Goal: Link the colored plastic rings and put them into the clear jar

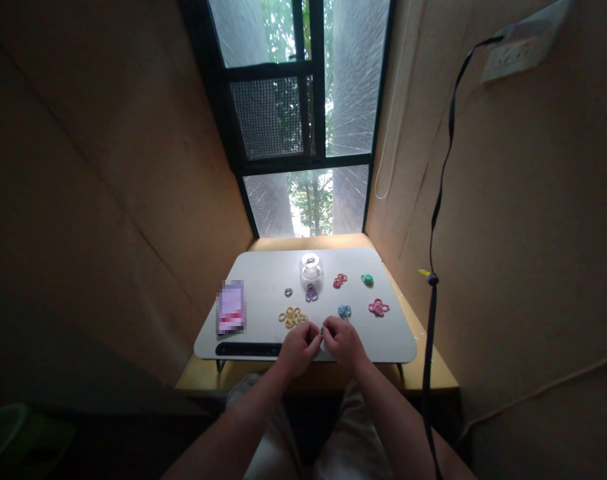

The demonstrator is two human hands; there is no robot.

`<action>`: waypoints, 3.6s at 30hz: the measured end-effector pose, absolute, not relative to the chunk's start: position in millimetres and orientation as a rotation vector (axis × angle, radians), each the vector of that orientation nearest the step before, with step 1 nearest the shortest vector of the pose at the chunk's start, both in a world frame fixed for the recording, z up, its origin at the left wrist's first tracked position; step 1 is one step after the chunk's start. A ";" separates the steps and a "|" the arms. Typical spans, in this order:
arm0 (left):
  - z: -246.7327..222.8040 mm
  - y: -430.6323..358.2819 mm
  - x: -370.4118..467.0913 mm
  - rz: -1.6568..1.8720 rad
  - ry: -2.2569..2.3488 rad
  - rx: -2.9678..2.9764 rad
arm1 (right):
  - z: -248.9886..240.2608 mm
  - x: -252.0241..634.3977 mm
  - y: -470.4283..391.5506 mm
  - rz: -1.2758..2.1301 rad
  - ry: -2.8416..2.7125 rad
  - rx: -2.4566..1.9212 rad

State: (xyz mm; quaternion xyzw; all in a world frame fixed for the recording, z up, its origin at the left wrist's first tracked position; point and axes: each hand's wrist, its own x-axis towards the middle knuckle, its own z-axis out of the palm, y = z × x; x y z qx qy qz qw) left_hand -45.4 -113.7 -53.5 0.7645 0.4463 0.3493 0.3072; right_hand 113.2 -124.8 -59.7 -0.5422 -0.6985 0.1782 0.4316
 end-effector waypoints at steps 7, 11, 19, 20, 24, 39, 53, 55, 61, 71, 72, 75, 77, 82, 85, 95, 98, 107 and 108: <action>-55.6 -111.5 -44.6 0.925 1.185 2.022 | -59.3 112.8 -125.3 0.438 -1.756 -1.367; -56.0 -112.0 -44.7 0.922 1.172 2.038 | -59.3 112.9 -125.4 0.423 -1.774 -1.363; -55.1 -113.0 -45.6 0.902 1.169 2.041 | -57.3 112.8 -125.7 0.447 -1.768 -1.355; -54.9 -112.9 -45.7 0.897 1.164 2.041 | -57.2 112.7 -125.6 0.447 -1.766 -1.353; -54.1 -112.6 -46.0 0.884 1.163 2.046 | -58.5 112.9 -125.1 0.451 -1.761 -1.349; -54.3 -112.1 -43.7 0.902 1.188 2.045 | -61.0 113.5 -124.3 0.444 -1.782 -1.352; -55.7 -106.0 -37.2 1.010 1.310 1.909 | -57.8 113.7 -125.4 0.462 -1.758 -1.327; -55.0 -105.7 -37.0 0.985 1.318 1.936 | -57.5 113.6 -125.5 0.463 -1.754 -1.331; -56.0 -106.4 -38.0 0.945 1.320 1.966 | -57.4 113.0 -125.8 0.479 -1.739 -1.335; -56.0 -106.7 -39.0 0.924 1.327 1.979 | -61.1 113.1 -125.2 0.475 -1.735 -1.352; -55.7 -106.8 -39.0 0.922 1.323 1.984 | -60.9 112.9 -125.2 0.477 -1.733 -1.351; -54.8 -107.0 -39.2 0.920 1.310 1.985 | -60.1 112.4 -125.1 0.485 -1.730 -1.351; -54.7 -107.2 -39.5 0.921 1.304 1.984 | -60.1 112.2 -125.1 0.489 -1.731 -1.351; -56.0 -107.8 -40.2 0.924 1.291 1.987 | -62.0 112.4 -125.2 0.487 -1.736 -1.348; -56.4 -108.2 -40.4 0.920 1.296 1.985 | -62.5 112.9 -125.3 0.481 -1.745 -1.354; -49.9 -109.7 -40.7 0.900 1.295 1.981 | -61.8 112.8 -125.1 0.458 -1.779 -1.372; -49.9 -110.3 -40.7 0.898 1.303 1.981 | -62.1 112.8 -124.6 0.452 -1.787 -1.369; -53.0 -108.1 -40.7 0.913 1.306 1.983 | -59.3 113.2 -124.5 0.451 -1.746 -1.346; -53.0 -108.0 -40.7 0.918 1.301 1.978 | -59.3 113.3 -124.8 0.451 -1.746 -1.346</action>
